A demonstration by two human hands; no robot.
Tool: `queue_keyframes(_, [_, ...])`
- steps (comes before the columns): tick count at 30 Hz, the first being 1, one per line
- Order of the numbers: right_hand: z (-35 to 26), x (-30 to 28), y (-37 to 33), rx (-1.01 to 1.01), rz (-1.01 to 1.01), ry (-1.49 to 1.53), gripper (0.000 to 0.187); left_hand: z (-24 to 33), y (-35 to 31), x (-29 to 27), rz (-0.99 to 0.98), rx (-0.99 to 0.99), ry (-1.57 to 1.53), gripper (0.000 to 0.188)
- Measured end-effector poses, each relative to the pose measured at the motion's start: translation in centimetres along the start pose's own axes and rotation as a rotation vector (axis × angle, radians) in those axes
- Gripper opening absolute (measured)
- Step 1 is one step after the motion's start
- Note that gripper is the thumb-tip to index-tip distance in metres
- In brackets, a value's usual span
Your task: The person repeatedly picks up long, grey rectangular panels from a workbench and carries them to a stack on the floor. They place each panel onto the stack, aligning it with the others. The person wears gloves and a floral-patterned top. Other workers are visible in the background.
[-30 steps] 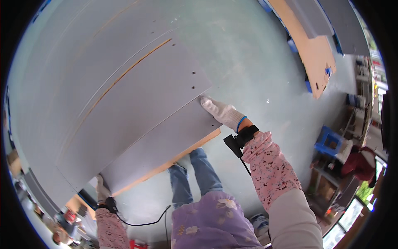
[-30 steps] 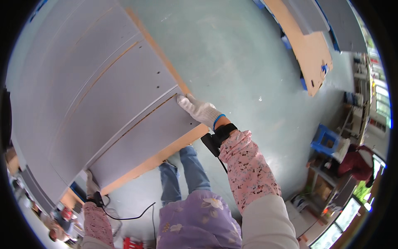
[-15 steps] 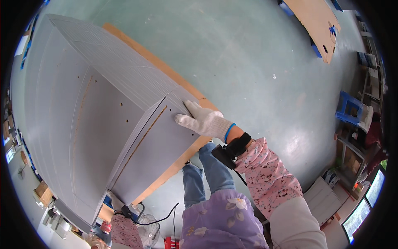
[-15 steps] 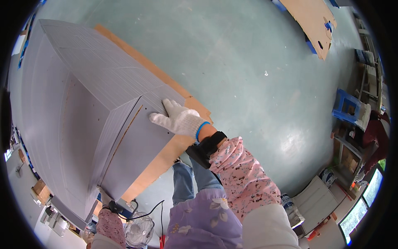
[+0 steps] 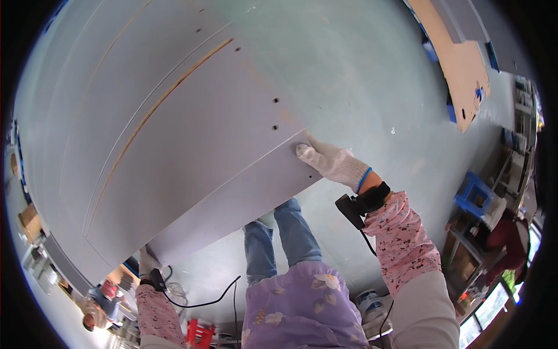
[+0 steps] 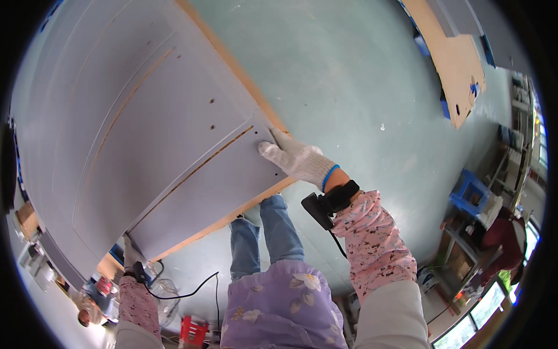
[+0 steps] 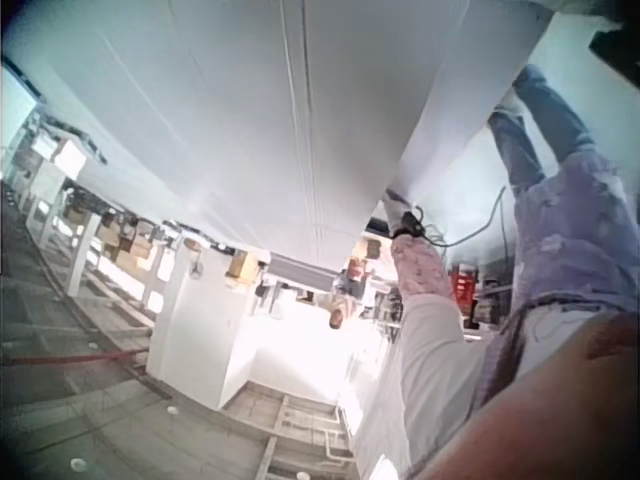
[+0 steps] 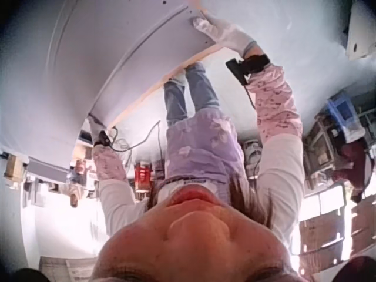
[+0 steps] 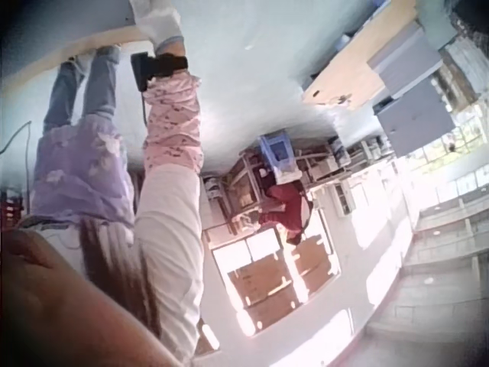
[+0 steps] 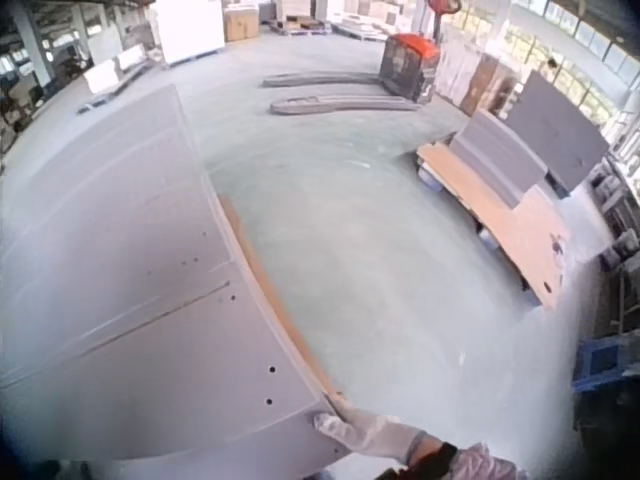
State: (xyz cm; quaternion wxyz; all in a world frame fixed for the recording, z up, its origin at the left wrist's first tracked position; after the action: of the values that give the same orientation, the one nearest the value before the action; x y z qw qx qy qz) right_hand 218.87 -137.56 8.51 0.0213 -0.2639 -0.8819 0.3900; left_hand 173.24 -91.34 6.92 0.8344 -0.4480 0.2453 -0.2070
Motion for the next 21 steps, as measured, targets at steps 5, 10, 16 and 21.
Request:
queue_keyframes(5, [0.6, -0.1, 0.3, 0.163, 0.022, -0.100, 0.081, -1.3, 1.2, -0.3, -0.012, -0.024, -0.072, 0.063])
queue_keyframes(10, [-0.7, -0.3, 0.0, 0.128, 0.092, -0.056, 0.074, -1.4, 1.9, 0.5, -0.117, 0.019, -0.151, 0.062])
queue_keyframes(16, [0.3, -0.7, -0.2, 0.167, 0.113, -0.137, 0.062, -1.8, 2.7, 0.3, -0.147, 0.034, -0.201, 0.050])
queue_keyframes(21, [1.6, -0.7, 0.2, -0.431, 0.070, -0.753, 0.035, -2.3, 4.0, -0.4, -0.306, 0.102, -0.014, 0.044])
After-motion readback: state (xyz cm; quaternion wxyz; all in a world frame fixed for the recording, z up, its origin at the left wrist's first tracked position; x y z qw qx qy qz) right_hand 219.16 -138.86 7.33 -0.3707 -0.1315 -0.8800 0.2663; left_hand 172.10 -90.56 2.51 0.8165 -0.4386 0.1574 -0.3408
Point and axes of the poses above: each hand's wrist, its own y-axis towards the middle knuckle, its own x-axis out of the palm, z = x × y, the point moved 8 cm from there along y, towards the middle knuckle, and after that the axes turned 1 degree about z, right-handed, at the moved point
